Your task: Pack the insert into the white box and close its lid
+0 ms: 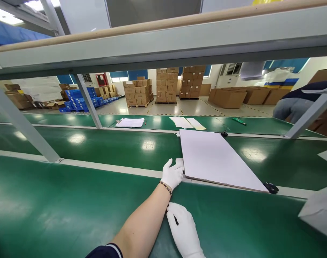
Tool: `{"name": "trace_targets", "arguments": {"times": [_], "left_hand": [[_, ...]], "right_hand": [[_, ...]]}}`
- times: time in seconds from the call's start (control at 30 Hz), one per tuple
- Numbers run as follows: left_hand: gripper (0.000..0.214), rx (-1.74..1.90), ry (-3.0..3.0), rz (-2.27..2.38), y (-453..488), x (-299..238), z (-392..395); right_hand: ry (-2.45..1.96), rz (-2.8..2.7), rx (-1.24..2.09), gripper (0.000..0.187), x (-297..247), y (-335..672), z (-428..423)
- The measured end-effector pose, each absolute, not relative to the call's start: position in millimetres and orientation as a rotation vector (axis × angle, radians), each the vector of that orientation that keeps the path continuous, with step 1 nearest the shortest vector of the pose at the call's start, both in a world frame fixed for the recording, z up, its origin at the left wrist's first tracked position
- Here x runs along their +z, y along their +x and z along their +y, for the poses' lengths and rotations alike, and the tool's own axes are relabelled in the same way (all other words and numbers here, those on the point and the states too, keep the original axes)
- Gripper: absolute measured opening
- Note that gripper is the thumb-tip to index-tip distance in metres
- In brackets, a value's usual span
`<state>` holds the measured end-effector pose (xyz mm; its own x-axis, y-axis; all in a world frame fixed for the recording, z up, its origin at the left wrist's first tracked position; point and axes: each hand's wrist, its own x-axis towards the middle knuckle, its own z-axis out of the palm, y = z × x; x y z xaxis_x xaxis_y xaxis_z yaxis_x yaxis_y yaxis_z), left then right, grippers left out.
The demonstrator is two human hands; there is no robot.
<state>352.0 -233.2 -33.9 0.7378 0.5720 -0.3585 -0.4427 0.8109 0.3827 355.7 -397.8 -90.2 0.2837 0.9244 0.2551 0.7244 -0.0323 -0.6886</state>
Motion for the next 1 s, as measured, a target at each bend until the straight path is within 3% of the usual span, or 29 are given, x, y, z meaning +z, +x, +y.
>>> {"name": "trace_targets", "arguments": {"times": [0.5, 0.73, 1.0], "left_hand": [[0.047, 0.504, 0.238, 0.238, 348.7, -29.9, -244.1], [0.039, 0.532, 0.188, 0.264, 347.8, -31.8, -250.2], [0.041, 0.609, 0.119, 0.324, 351.1, -30.7, -254.7]], "right_hand": [[-1.695, -1.241, 0.525, 0.035, -90.1, 353.5, -402.5], [-1.509, -0.642, 0.446, 0.057, -99.4, 423.4, -380.2], [-0.967, -0.288, 0.565, 0.017, -70.6, 500.8, -351.1]]}}
